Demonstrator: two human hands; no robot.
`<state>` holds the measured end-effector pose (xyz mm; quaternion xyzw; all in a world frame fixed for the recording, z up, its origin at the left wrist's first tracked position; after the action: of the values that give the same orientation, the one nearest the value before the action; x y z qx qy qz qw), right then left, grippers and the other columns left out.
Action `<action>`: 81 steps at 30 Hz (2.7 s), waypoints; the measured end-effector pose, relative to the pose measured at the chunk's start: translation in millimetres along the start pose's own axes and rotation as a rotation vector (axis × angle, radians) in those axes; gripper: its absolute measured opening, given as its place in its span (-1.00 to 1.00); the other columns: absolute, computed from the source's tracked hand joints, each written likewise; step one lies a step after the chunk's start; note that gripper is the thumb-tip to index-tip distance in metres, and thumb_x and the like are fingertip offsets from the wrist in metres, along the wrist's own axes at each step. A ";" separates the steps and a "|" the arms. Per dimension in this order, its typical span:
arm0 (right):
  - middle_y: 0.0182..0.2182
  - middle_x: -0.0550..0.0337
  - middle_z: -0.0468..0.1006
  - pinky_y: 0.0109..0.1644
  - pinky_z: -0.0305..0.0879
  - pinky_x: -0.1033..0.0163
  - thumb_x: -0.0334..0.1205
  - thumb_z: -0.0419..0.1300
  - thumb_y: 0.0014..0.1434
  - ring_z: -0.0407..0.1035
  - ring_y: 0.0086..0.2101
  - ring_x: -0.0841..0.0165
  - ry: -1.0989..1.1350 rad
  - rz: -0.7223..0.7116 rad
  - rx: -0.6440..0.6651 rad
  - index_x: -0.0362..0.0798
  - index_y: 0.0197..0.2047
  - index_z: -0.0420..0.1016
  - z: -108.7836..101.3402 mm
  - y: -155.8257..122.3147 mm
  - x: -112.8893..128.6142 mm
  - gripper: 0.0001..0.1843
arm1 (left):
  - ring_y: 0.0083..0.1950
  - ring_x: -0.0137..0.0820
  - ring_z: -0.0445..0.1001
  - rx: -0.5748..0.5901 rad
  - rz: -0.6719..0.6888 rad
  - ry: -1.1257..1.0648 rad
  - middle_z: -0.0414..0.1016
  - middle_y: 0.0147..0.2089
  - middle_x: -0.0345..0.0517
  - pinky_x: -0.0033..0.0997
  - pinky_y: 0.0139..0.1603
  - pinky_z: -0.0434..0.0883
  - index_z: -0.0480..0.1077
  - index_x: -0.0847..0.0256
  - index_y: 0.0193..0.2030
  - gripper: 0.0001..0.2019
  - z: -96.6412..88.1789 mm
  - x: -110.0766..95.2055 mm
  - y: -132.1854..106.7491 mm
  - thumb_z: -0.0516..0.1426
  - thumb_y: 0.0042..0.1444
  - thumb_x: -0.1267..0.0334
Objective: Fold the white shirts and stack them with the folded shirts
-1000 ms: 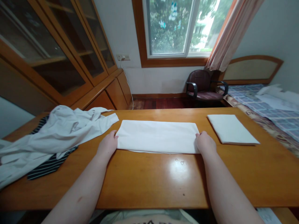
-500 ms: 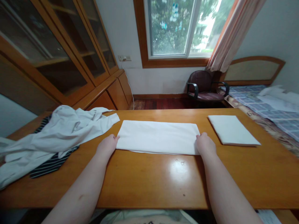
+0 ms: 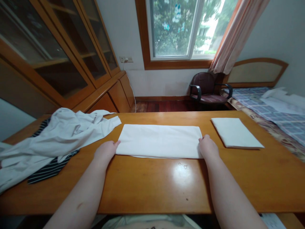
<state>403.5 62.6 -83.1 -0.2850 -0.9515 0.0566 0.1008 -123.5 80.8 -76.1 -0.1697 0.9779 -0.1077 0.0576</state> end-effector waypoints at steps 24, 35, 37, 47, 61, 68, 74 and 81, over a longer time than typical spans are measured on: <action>0.34 -0.04 -0.08 0.29 -0.16 -0.02 0.23 -0.18 0.22 -0.19 0.29 0.08 -0.163 -0.555 -0.087 -0.03 0.37 -0.05 28.1 -29.1 64.2 -0.23 | 0.41 -0.10 -0.18 -0.114 0.406 0.086 -0.19 0.43 0.06 0.03 0.31 -0.08 -0.06 0.10 0.38 -0.35 22.3 -65.4 -17.0 -0.17 0.21 -0.13; 0.34 -0.15 -0.13 0.28 -0.12 0.00 0.25 -0.22 0.22 -0.17 0.29 0.05 -0.115 -0.404 -0.070 -0.17 0.38 -0.10 24.1 -14.9 45.2 -0.15 | 0.40 -0.04 -0.12 -0.138 0.160 0.033 -0.16 0.40 0.29 0.13 0.27 -0.03 -0.12 0.31 0.39 -0.30 15.6 -42.2 -8.0 -0.24 0.23 -0.09; 0.34 -0.15 -0.12 0.27 -0.11 -0.01 0.24 -0.21 0.22 -0.16 0.28 0.04 -0.109 -0.408 -0.070 -0.17 0.37 -0.09 23.8 -15.8 45.4 -0.16 | 0.39 -0.03 -0.10 -0.160 0.164 0.027 -0.13 0.40 0.30 0.13 0.26 -0.02 -0.09 0.32 0.38 -0.31 15.6 -42.0 -8.4 -0.22 0.23 -0.08; 0.27 -0.19 0.11 0.27 -0.11 -0.05 -0.07 0.01 0.21 -0.10 0.27 0.07 -0.062 -0.666 -0.262 -0.25 0.24 0.19 -5.7 -59.3 98.1 -0.39 | 0.21 0.02 0.22 -0.282 0.144 0.066 0.23 0.24 0.31 -0.03 0.11 0.23 0.09 0.40 0.30 -0.34 -1.5 -49.4 -23.5 -0.10 0.18 -0.03; 0.35 -0.09 -0.13 0.29 -0.38 -0.18 0.16 -0.09 0.22 -0.32 0.30 -0.03 -0.038 -0.958 0.090 -0.15 0.37 -0.05 61.0 -158.9 208.9 -0.20 | 0.20 -0.14 0.29 -0.151 0.176 -0.389 0.33 0.19 0.18 -0.23 0.19 0.22 0.24 0.38 0.19 -0.47 -5.8 -20.7 -6.3 0.00 0.15 0.10; 0.35 -0.04 -0.11 0.30 -0.36 -0.15 0.19 -0.14 0.22 -0.29 0.30 0.01 -0.036 -0.962 0.056 -0.11 0.37 -0.04 60.8 -157.1 205.6 -0.21 | 0.03 -0.18 0.47 0.015 0.015 -0.885 0.48 0.04 0.12 -0.28 -0.01 0.38 0.35 0.31 0.09 -0.48 0.4 9.3 3.7 0.11 0.04 0.04; 0.34 -0.04 -0.10 0.30 -0.37 -0.15 0.20 -0.15 0.23 -0.28 0.30 0.02 -0.023 -0.971 0.055 -0.11 0.37 -0.03 61.8 -157.3 205.3 -0.22 | -0.17 -0.17 0.53 0.318 0.120 -1.318 0.57 -0.18 0.05 -0.25 -0.21 0.46 0.46 0.30 -0.12 -0.56 2.2 -15.5 -16.1 0.23 -0.15 0.10; 0.35 -0.09 -0.15 0.31 -0.41 -0.14 0.49 -0.12 0.00 -0.34 0.31 -0.01 0.001 -1.075 0.152 -0.14 0.37 -0.06 55.1 -163.6 207.6 0.09 | -0.17 -0.19 0.52 0.220 0.248 -1.642 0.56 -0.20 0.02 -0.29 -0.16 0.43 0.42 0.32 -0.12 -0.55 -10.1 -50.3 -36.7 0.25 -0.20 0.15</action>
<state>134.6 38.8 -76.7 0.2499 -0.9564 0.0654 0.1365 -66.2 66.3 -54.0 -0.0788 0.6207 -0.0375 0.7792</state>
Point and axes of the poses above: each hand's wrist, its own y-axis towards the middle knuckle, its own z-axis out of the palm, x = y × z, the point moved 7 cm from there along y, towards the middle knuckle
